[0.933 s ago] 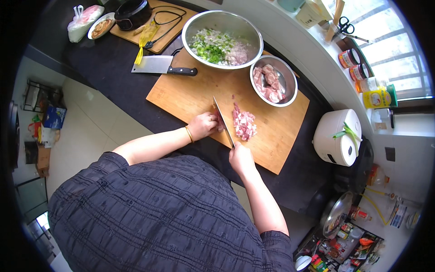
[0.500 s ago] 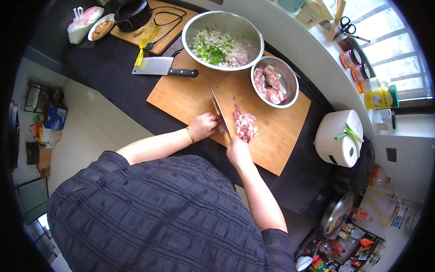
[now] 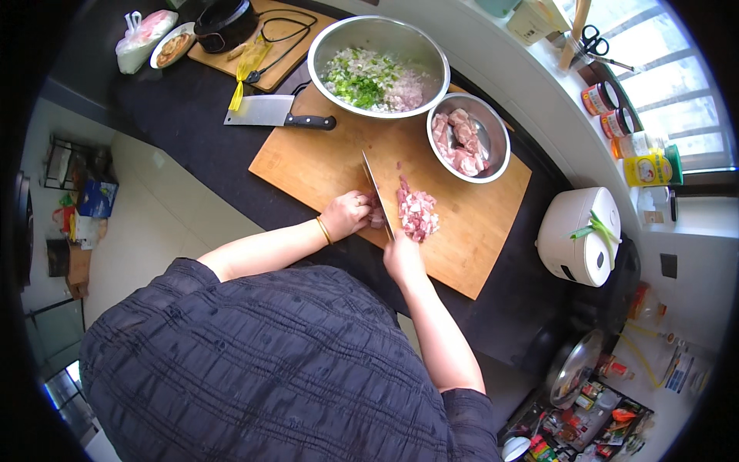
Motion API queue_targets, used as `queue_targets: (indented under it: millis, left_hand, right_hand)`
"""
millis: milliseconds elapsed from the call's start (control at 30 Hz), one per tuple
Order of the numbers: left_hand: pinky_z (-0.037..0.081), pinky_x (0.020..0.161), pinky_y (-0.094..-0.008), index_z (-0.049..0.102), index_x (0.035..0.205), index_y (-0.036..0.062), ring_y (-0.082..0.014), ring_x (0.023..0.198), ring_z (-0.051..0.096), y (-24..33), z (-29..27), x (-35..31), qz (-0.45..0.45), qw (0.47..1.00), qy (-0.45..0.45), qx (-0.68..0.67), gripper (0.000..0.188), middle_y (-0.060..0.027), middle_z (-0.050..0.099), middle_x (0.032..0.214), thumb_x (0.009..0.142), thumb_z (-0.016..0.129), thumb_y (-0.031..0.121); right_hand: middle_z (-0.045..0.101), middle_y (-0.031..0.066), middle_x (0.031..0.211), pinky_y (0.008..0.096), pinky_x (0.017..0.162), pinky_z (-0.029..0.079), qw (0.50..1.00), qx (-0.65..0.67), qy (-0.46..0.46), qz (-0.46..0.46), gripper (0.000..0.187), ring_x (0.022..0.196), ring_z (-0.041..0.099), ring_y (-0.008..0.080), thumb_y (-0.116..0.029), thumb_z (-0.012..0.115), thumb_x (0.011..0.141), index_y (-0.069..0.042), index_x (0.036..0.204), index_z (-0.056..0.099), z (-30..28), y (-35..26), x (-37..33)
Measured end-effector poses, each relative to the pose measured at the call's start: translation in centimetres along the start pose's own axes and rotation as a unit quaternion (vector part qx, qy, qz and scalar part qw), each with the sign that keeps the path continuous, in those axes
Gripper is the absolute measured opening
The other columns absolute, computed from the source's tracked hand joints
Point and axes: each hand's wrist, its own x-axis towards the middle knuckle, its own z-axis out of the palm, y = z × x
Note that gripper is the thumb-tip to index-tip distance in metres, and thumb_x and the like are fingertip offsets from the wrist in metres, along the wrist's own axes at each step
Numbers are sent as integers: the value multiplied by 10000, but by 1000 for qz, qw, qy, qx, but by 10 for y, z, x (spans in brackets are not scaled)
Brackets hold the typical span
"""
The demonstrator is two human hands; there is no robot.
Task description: The person washes a cleaver at the sink and then proceeds to chop raw meat into small pieces on a wooden cutting board. They repeatedly slice the meat and transfer the chopped portions into a metal bowl.
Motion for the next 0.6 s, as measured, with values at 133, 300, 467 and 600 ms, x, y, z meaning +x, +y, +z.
queue_targets:
  millis: [133,300,467,600]
  left_hand:
    - [473,740,-299,596,748,63,-226,814,560,-2,2,-3,-8,1000,1,-2,185,-55,580,843,586,653,132]
    - [473,737,-304,613,773,57,-228,813,564,6,-1,1,12,999,28,-29,167,-61,592,834,614,642,102]
    - [479,726,-302,627,772,61,-227,807,570,6,-4,-4,-5,999,27,-36,146,-66,596,822,628,639,80]
    - [482,730,-307,640,785,69,-245,818,573,4,-4,-6,-13,996,40,-76,155,-65,604,854,632,644,84]
  right_hand:
    - [574,293,773,480,724,457,999,-6,-30,13,204,772,570,432,-106,494,787,24,939,535,-9,26,-46]
    - [577,263,689,433,603,474,996,15,77,-52,216,653,591,393,-101,488,785,58,922,544,15,31,14]
    - [555,160,542,369,403,471,992,2,127,-6,227,397,559,248,-117,481,810,50,951,537,8,46,41]
    - [605,250,958,426,663,516,976,-43,151,-148,550,687,640,329,-156,498,804,-105,1327,335,-23,24,5]
